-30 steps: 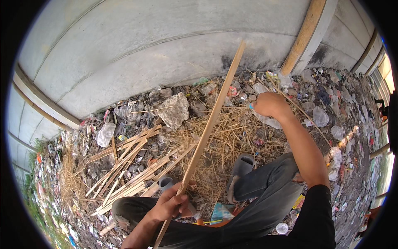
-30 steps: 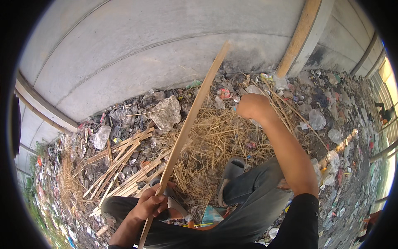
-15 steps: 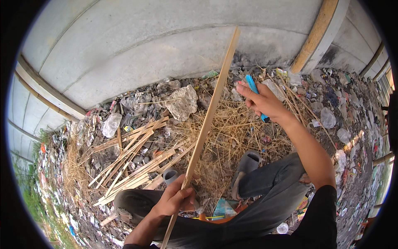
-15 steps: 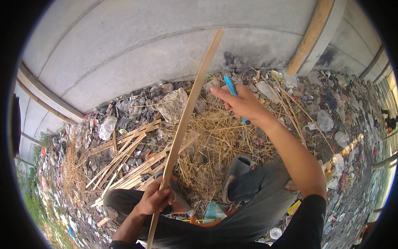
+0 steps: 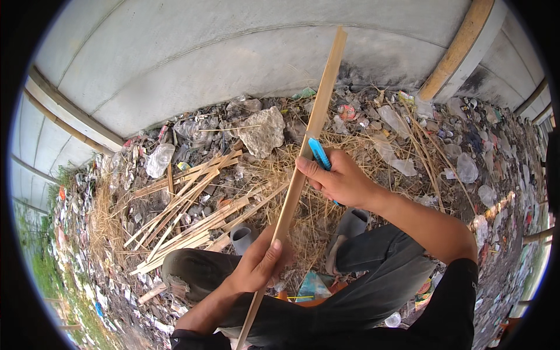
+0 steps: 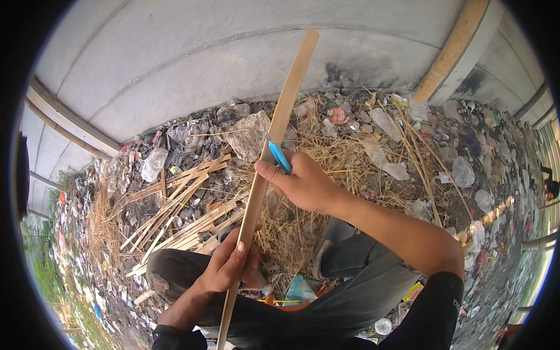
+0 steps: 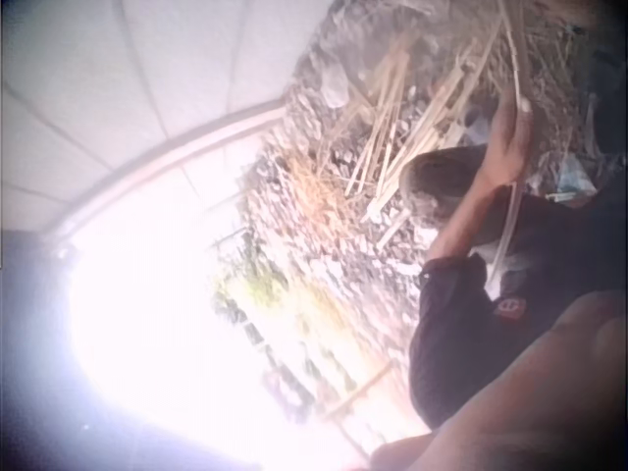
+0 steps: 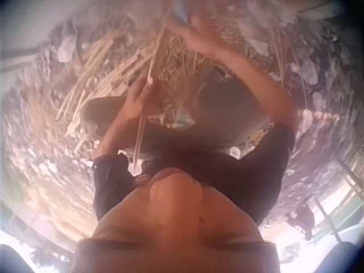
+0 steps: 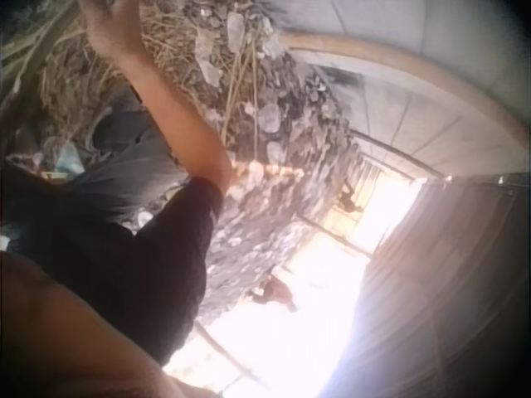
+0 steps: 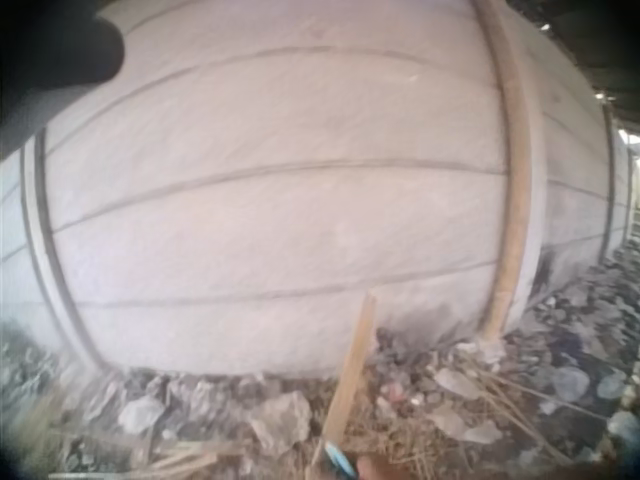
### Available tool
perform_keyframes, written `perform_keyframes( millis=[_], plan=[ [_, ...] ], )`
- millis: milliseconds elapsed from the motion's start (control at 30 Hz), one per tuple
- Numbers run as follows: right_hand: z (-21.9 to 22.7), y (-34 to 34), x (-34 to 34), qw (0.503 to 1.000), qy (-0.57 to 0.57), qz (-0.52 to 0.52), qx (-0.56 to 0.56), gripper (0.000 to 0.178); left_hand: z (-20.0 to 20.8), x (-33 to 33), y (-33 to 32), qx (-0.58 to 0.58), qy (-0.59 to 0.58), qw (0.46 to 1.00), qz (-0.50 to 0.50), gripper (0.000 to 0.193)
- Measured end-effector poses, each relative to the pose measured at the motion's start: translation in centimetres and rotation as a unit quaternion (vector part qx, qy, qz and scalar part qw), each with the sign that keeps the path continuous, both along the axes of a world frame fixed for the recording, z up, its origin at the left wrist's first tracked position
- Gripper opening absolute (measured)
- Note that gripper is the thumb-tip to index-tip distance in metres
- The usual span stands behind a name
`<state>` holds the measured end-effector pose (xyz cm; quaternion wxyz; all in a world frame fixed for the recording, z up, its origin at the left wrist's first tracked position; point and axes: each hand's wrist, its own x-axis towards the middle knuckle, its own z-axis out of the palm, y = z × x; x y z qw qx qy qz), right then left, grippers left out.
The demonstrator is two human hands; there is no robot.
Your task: The person sits on the ground and uses a small knife to shave thin strips from a long bamboo stick. They hold the stick with their left hand and scrape along its length with the knife in their right hand, producing fine shavings that fall onto the debris-covered floor.
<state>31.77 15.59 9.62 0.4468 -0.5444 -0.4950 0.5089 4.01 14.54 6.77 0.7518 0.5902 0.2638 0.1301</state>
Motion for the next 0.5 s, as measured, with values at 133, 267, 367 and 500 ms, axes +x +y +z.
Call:
perform_keyframes(
  millis=[133, 267, 367, 500],
  plan=[
    [1.0, -1.0, -0.2, 0.969, -0.225, 0.087, 0.050, 0.052, -0.2, -0.4, 0.0, 0.015, 0.025, 0.999, 0.022, 0.054],
    [1.1, -3.1, -2.7, 0.922, -0.365, 0.103, 0.083, 0.048, -0.9, -0.2, 0.1, 0.056, 0.039, 0.996, 0.048, 0.045],
    [-0.4, -3.4, -3.8, 0.899, -0.402, 0.092, 0.149, 0.048, -1.1, -0.2, -0.1, 0.114, 0.076, 0.988, 0.064, 0.038],
    [-1.9, -1.6, -3.1, 0.889, -0.419, 0.058, 0.176, 0.048, 0.1, -0.5, 0.7, 0.072, 0.131, 0.987, 0.056, 0.034]
  ],
)
